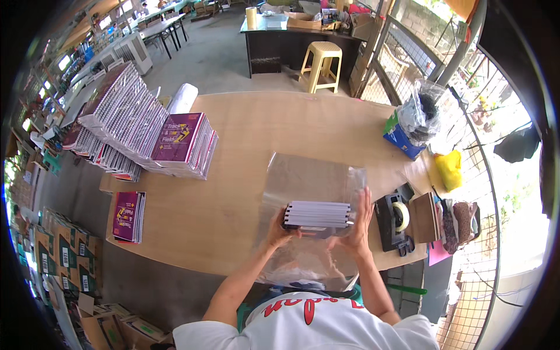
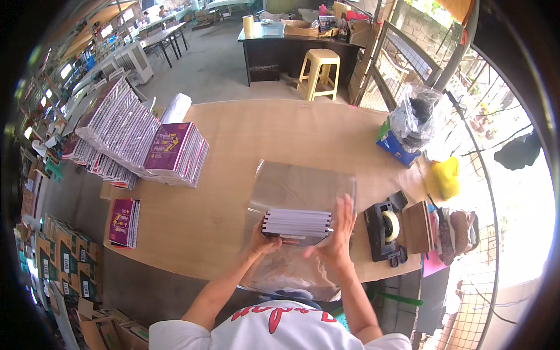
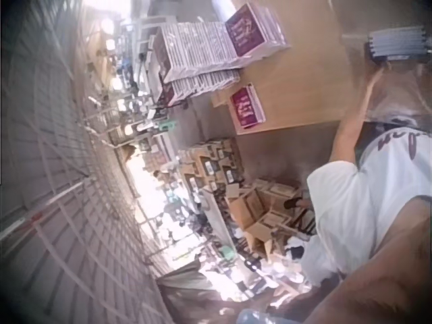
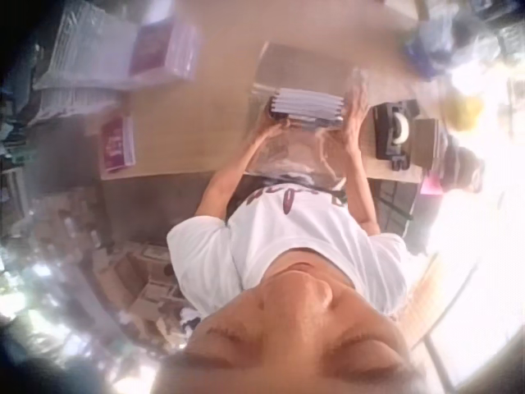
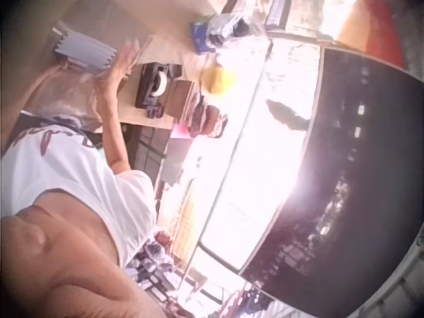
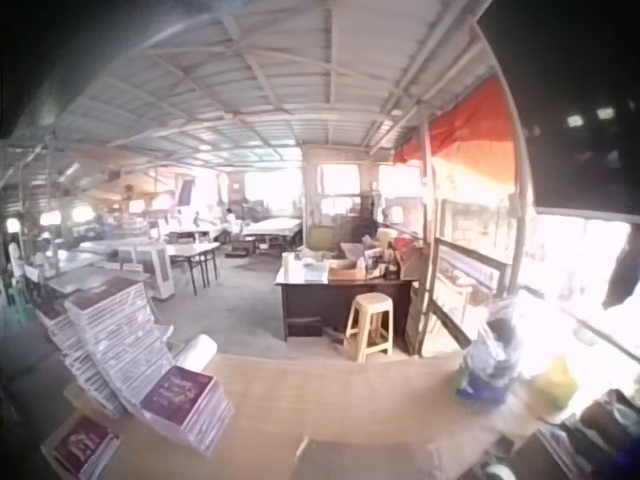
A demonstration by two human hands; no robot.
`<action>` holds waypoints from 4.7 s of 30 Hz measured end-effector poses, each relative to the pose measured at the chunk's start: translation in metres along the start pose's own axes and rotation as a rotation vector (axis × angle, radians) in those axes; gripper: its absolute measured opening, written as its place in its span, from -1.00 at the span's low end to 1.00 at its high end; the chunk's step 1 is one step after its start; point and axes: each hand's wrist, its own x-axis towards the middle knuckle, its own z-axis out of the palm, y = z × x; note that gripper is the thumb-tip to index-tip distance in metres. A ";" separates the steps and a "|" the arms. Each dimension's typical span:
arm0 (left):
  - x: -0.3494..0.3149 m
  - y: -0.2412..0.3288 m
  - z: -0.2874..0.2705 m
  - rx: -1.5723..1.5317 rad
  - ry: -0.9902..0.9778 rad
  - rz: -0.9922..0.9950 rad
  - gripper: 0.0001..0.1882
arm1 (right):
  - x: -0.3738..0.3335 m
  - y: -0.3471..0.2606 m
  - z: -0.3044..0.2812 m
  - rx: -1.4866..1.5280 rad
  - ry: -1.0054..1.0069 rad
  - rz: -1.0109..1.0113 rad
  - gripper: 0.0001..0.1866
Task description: The person takes books from a stack on a table, places each one onto a plastic sheet, and wraps the plastic around it using adhesive tape from a dispenser.
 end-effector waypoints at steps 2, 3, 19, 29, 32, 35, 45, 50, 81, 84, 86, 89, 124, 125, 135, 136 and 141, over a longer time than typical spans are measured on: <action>0.005 -0.013 -0.001 0.116 -0.025 0.061 0.05 | -0.057 0.052 0.057 0.598 -0.040 0.272 0.50; 0.004 -0.019 -0.005 0.254 -0.040 0.111 0.06 | -0.080 0.066 0.081 0.808 -0.042 0.414 0.47; 0.003 -0.031 -0.016 0.392 -0.054 0.245 0.14 | -0.123 0.065 0.143 0.304 0.277 0.355 -0.39; -0.040 -0.028 0.083 0.416 0.441 -0.262 -0.21 | 0.029 0.119 0.072 0.252 -0.347 0.661 -0.30; -0.051 -0.011 0.100 -0.500 0.595 -0.718 -0.48 | 0.065 0.129 0.096 0.228 -0.661 0.581 -0.26; -0.056 -0.047 0.103 -0.817 0.711 -0.776 -0.54 | 0.094 0.116 0.118 0.096 -0.839 0.481 -0.21; -0.036 -0.055 0.093 -0.898 0.754 -1.090 -0.63 | 0.088 0.135 0.148 0.065 -0.935 0.430 -0.30; -0.036 -0.078 0.085 -0.937 0.690 -0.936 -0.60 | 0.090 0.111 0.144 -0.163 -0.897 0.319 -0.27; -0.054 0.086 0.011 1.210 -0.653 0.378 -0.74 | -0.142 0.011 -0.031 -0.304 -0.255 0.014 -0.64; 0.000 0.089 -0.026 1.335 -0.607 0.039 -0.68 | -0.083 0.062 -0.061 -0.166 -0.258 0.186 -0.77; 0.061 0.093 -0.082 0.882 -0.733 -0.078 -0.78 | -0.046 0.105 -0.062 -0.037 -0.298 0.248 -0.89; 0.097 0.144 -0.049 1.072 0.028 0.218 -0.77 | -0.007 0.160 -0.064 0.103 -0.553 0.452 -0.90; -0.046 0.022 0.076 1.303 -0.436 0.145 -0.34 | 0.096 0.183 0.178 -0.232 -0.166 0.082 -0.90; -0.046 0.022 0.075 1.302 -0.425 0.144 -0.34 | 0.098 0.180 0.178 -0.209 -0.108 0.110 -0.90; -0.045 0.024 0.071 1.358 -0.427 0.161 -0.36 | 0.103 0.157 0.182 -0.138 -0.003 0.227 -0.91; -0.045 0.024 0.071 1.344 -0.441 0.154 -0.35 | 0.100 0.162 0.181 -0.145 0.005 0.227 -0.91; -0.044 0.024 0.073 1.318 -0.450 0.168 -0.34 | 0.097 0.180 0.182 -0.100 -0.114 0.164 -0.96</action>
